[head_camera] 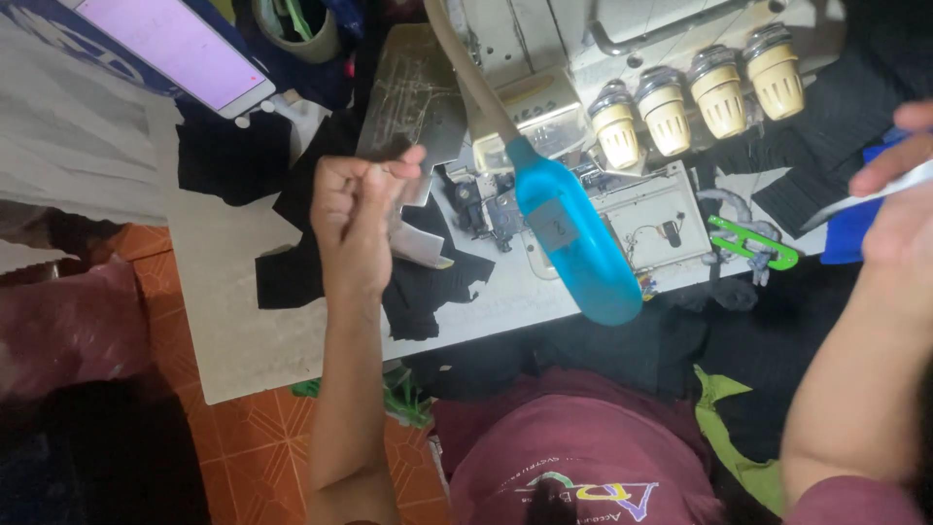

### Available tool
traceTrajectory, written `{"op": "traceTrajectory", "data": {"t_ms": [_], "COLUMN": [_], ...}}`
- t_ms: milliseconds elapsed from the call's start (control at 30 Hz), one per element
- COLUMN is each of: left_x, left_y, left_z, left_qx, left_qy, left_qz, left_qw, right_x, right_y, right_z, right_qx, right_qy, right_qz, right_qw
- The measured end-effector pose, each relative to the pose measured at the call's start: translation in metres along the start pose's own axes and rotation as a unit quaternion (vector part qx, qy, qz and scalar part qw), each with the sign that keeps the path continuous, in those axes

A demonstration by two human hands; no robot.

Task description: Using tweezers and hands to thread or adjust an industrial overlock sewing machine.

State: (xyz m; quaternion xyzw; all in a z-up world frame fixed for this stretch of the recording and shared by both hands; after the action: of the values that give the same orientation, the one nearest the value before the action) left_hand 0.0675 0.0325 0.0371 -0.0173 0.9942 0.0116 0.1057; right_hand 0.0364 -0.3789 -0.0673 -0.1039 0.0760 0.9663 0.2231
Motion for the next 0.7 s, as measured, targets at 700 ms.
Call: {"op": "traceTrajectory", "data": {"t_ms": [700], "left_x": [0.047], "left_y": [0.169], "left_z": [-0.027], "left_qx": [0.016], "left_qy": [-0.128], "left_qz": [-0.208], "left_qw": [0.970], "right_x": [-0.102], "right_y": [-0.080], "right_z": [-0.021], "right_qx": [0.171], "right_qy": [-0.089], "right_qz": [0.238], "right_qw": [0.952]}}
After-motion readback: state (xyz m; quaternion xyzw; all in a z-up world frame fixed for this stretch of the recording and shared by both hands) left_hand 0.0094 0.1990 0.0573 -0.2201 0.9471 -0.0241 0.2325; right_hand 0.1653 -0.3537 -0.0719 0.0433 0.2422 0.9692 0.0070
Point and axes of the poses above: each hand's wrist, its own x-axis away from the middle knuckle, its own y-axis out of the back of the hand, z = x × y, the point moved 6 cm from there along -x, towards the middle knuckle, and after that the axes turned 5 degrees about y, right-handed, at the moved point
